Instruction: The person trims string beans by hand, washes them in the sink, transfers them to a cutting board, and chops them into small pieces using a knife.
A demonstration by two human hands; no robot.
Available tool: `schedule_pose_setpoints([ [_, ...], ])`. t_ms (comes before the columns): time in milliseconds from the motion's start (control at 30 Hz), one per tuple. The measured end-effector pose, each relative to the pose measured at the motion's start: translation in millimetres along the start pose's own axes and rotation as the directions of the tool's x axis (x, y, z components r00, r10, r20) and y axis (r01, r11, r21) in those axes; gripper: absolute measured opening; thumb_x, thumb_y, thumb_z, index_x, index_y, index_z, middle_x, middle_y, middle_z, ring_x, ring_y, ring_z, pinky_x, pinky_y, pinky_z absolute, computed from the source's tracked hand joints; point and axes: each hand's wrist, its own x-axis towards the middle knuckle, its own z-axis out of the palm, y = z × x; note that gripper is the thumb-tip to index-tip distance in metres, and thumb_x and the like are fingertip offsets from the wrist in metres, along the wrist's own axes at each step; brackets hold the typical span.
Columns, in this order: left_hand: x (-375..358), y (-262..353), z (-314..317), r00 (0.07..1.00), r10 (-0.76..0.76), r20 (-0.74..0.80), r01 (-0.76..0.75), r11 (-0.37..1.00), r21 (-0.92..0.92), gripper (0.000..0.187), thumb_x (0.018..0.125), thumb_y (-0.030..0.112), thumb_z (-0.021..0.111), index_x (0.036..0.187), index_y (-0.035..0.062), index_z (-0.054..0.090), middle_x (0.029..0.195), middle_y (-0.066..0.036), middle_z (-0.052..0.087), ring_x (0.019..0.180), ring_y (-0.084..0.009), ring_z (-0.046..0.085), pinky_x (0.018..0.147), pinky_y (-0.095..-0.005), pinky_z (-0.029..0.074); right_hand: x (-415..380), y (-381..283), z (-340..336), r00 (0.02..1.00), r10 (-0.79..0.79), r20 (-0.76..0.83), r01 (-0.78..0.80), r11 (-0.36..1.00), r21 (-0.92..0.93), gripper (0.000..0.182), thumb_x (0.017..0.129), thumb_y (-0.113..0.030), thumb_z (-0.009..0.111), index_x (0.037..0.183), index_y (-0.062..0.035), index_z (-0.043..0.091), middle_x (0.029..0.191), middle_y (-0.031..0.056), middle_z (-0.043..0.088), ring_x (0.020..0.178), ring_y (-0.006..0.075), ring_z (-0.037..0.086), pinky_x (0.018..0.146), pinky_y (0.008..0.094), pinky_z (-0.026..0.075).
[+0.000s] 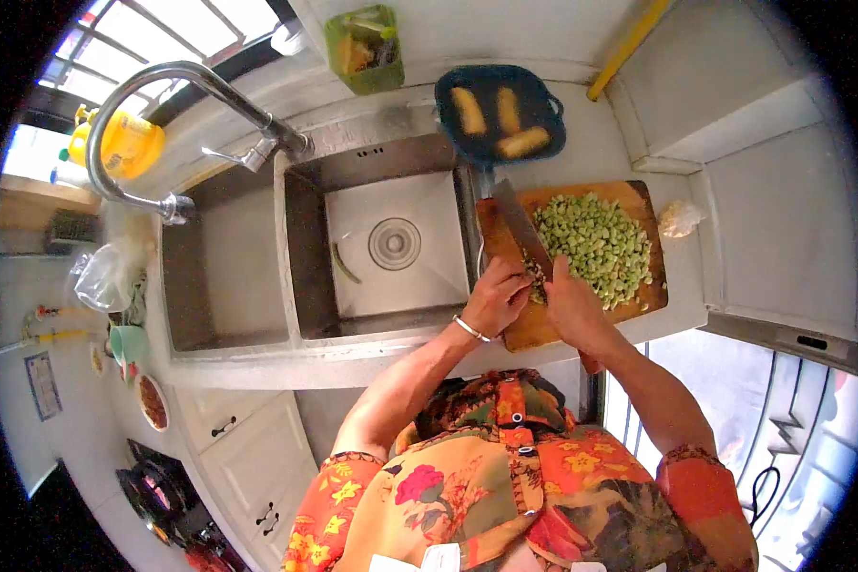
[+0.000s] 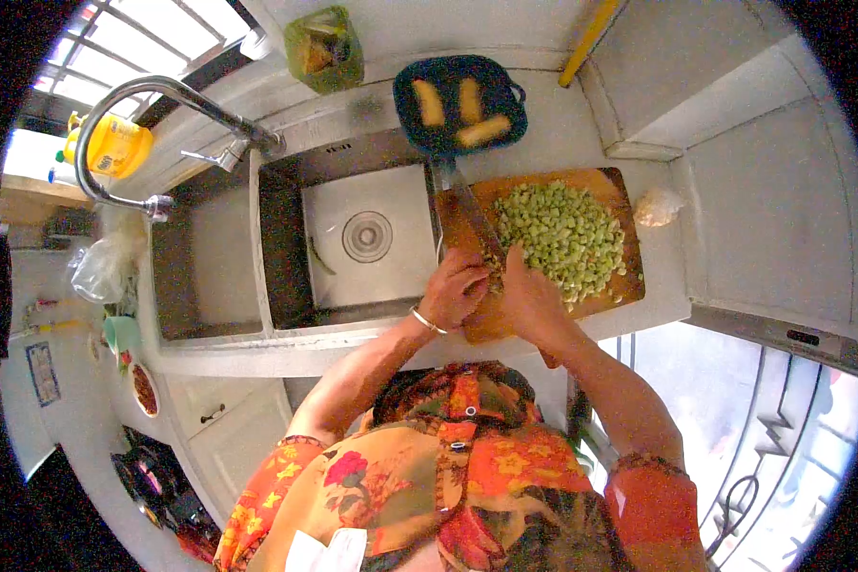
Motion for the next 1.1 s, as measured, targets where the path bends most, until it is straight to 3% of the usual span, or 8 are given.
schedule_pose_setpoints([
  [267,-4,1,14,0.998,0.032,0.047,-0.033,0.999,0.014,0.028,0.063,0.003,0.071,0.090,0.0056,0.063,0.098,-0.013,0.057,0.093,-0.0322,0.054,0.079,-0.0385,0.047,-30,-3,-26,0.995,0.075,-0.066,-0.071,0.996,0.055,0.036,0.086,-0.014,0.044,0.115,0.0034,0.031,0.073,0.0292,0.058,0.068,0.0454,0.058,0.061,0.0538,0.044],
  [367,-3,7,10,0.998,0.057,0.036,-0.057,0.998,-0.001,0.027,0.065,0.005,0.072,0.091,0.0052,0.063,0.100,-0.014,0.056,0.093,-0.0320,0.054,0.080,-0.0387,0.047,-37,4,-26,0.999,0.000,0.034,0.003,0.995,-0.104,0.034,0.087,-0.016,0.044,0.112,0.0029,0.031,0.071,0.0285,0.058,0.068,0.0452,0.058,0.061,0.0538,0.044],
  [433,-7,8,6,0.998,0.061,0.020,-0.061,0.997,-0.037,0.026,0.066,0.004,0.071,0.091,0.0041,0.062,0.102,-0.014,0.056,0.095,-0.0321,0.054,0.080,-0.0393,0.047,-41,1,-27,0.995,0.045,0.091,-0.040,0.998,-0.058,0.029,0.089,-0.014,0.043,0.110,0.0014,0.032,0.076,0.0300,0.056,0.075,0.0487,0.054,0.065,0.0544,0.040],
  [567,-13,0,5,0.997,0.055,0.051,-0.054,0.998,-0.016,0.024,0.067,0.002,0.070,0.089,0.0031,0.061,0.099,-0.014,0.057,0.094,-0.0324,0.055,0.079,-0.0392,0.048,-40,3,-25,0.987,0.062,0.148,-0.053,0.996,-0.065,0.028,0.088,-0.014,0.044,0.109,0.0021,0.033,0.075,0.0299,0.055,0.074,0.0480,0.054,0.065,0.0545,0.040],
  [633,-14,-4,8,0.994,0.096,0.051,-0.093,0.994,-0.061,0.020,0.068,0.000,0.068,0.087,0.0025,0.061,0.095,-0.014,0.059,0.092,-0.0323,0.056,0.077,-0.0391,0.049,-36,10,-15,0.993,-0.008,0.117,0.014,0.999,-0.053,0.028,0.088,-0.013,0.044,0.107,0.0026,0.032,0.074,0.0306,0.055,0.074,0.0477,0.054,0.065,0.0544,0.040],
  [767,-14,-5,8,0.998,0.033,0.052,-0.029,0.997,-0.077,0.017,0.070,0.000,0.067,0.085,0.0020,0.060,0.092,-0.013,0.059,0.089,-0.0321,0.057,0.077,-0.0388,0.049,-28,6,-10,0.991,-0.054,0.125,0.068,0.992,-0.106,0.034,0.081,-0.005,0.043,0.110,0.0033,0.028,0.070,0.0284,0.058,0.069,0.0467,0.058,0.061,0.0539,0.044],
  [933,-14,-3,6,0.991,-0.021,0.131,0.029,0.998,-0.056,0.016,0.069,0.000,0.066,0.084,0.0024,0.059,0.093,-0.013,0.059,0.092,-0.0318,0.056,0.079,-0.0392,0.049,2,2,3,0.999,-0.034,-0.006,0.034,0.996,-0.077,0.036,0.085,-0.012,0.046,0.113,0.0051,0.030,0.073,0.0275,0.059,0.067,0.0451,0.058,0.060,0.0519,0.046],
  [1100,-16,-6,13,0.996,0.060,0.061,-0.058,0.998,-0.036,0.016,0.069,0.000,0.065,0.083,0.0021,0.059,0.094,-0.013,0.058,0.092,-0.0333,0.055,0.079,-0.0407,0.047,-6,12,6,0.989,-0.046,-0.138,0.043,0.999,-0.025,0.038,0.088,-0.018,0.047,0.116,0.0035,0.031,0.072,0.0262,0.059,0.066,0.0445,0.059,0.058,0.0508,0.047],
])
